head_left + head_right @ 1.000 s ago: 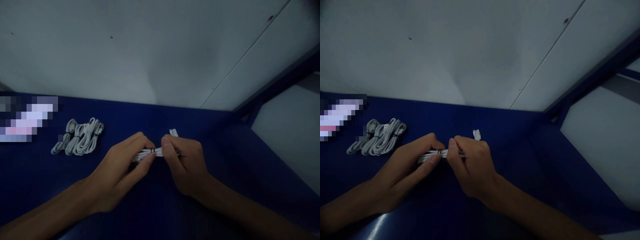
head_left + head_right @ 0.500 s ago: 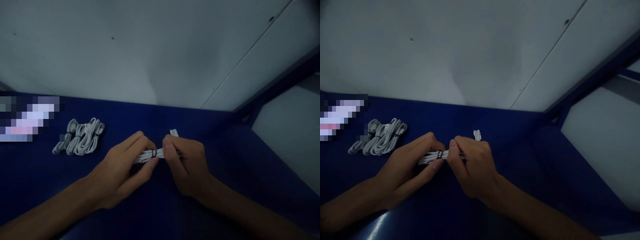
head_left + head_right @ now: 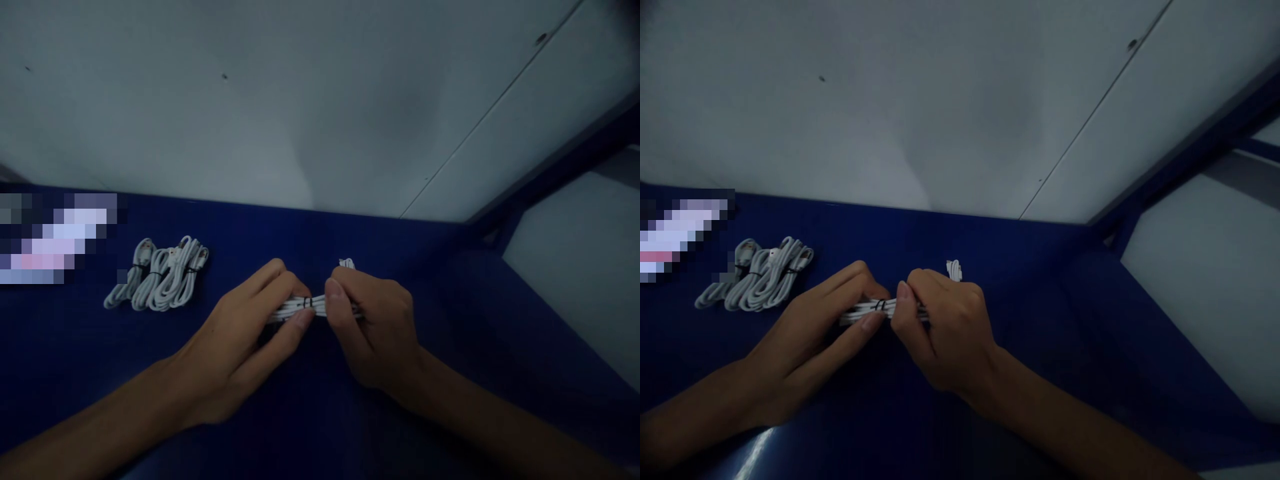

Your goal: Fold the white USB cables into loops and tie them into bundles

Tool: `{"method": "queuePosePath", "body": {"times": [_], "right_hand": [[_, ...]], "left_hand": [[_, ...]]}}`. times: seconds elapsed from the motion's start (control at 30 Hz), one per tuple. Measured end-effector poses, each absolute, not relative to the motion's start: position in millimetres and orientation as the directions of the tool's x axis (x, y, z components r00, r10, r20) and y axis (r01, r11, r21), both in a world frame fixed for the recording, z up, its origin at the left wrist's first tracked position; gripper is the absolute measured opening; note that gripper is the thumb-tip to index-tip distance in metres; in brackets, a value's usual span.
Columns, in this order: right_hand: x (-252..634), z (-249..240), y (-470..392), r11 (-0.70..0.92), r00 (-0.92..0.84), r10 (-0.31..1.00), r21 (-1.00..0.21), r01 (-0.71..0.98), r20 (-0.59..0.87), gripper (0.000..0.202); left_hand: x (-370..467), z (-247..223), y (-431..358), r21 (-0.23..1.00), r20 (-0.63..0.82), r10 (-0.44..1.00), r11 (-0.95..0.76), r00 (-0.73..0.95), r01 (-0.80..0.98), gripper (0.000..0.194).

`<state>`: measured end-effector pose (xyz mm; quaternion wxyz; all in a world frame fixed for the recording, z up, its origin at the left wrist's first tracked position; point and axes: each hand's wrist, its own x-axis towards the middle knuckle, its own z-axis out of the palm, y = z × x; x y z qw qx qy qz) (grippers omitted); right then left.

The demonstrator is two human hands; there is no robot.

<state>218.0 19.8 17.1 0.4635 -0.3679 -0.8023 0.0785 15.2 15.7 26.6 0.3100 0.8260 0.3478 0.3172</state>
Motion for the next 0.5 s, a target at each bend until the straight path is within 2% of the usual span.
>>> {"method": "queuePosePath", "body": {"times": [0.23,0.37,0.5], "right_hand": [[219.2,15.5,19.9,0.726,-0.308,0.639,-0.420,0.544,0.705,0.036],[219.2,15.0,19.7,0.729,-0.314,0.645,-0.438,0.527,0.697,0.037],[219.1,15.3,21.1,0.733,-0.344,0.654,-0.452,0.508,0.674,0.036]], "left_hand": [[15.3,26.8,15.1,0.737,0.304,0.768,-0.565,0.564,0.371,0.029],[14.9,26.6,15.3,0.725,0.306,0.766,-0.573,0.566,0.383,0.029],[12.8,25.2,16.7,0.665,0.369,0.730,-0.640,0.576,0.385,0.022]]}}
